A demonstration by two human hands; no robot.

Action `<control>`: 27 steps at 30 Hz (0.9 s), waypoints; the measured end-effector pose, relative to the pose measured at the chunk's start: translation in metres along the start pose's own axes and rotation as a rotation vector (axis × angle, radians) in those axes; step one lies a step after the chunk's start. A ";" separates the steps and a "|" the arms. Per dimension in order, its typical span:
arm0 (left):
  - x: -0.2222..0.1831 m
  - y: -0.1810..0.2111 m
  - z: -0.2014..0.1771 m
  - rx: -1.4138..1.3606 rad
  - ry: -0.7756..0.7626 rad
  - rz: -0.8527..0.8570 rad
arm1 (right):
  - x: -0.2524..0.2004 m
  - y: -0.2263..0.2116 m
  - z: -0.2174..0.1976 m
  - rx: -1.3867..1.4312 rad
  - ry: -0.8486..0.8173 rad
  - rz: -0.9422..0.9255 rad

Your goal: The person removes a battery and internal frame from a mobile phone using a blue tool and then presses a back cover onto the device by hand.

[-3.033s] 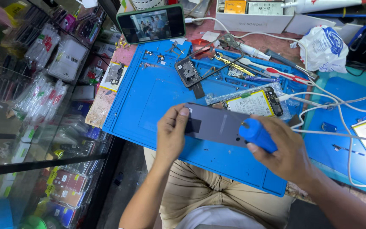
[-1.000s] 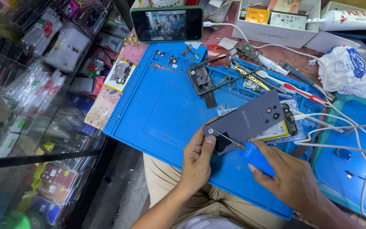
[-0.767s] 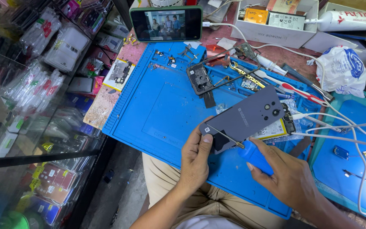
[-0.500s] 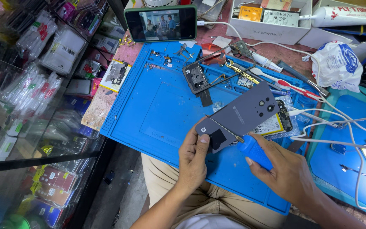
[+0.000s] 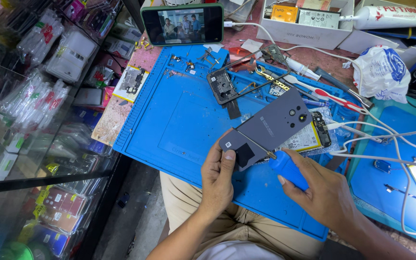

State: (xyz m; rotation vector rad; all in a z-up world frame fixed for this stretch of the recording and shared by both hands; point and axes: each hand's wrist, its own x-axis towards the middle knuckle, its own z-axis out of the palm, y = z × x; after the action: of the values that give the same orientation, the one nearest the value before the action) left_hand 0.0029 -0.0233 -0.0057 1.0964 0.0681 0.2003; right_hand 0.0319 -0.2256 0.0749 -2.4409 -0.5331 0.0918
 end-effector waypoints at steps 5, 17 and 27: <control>0.000 0.003 0.001 0.003 0.000 -0.004 | 0.000 0.000 0.000 0.014 -0.007 0.019; -0.002 0.000 0.000 0.005 0.047 -0.010 | -0.001 0.005 0.002 0.045 0.033 -0.003; -0.003 -0.001 -0.001 -0.001 0.014 -0.012 | 0.000 0.003 0.000 0.045 0.019 -0.004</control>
State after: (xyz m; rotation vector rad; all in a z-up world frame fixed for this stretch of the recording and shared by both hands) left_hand -0.0003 -0.0238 -0.0072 1.0934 0.0868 0.1975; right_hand 0.0332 -0.2273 0.0733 -2.3942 -0.5214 0.0776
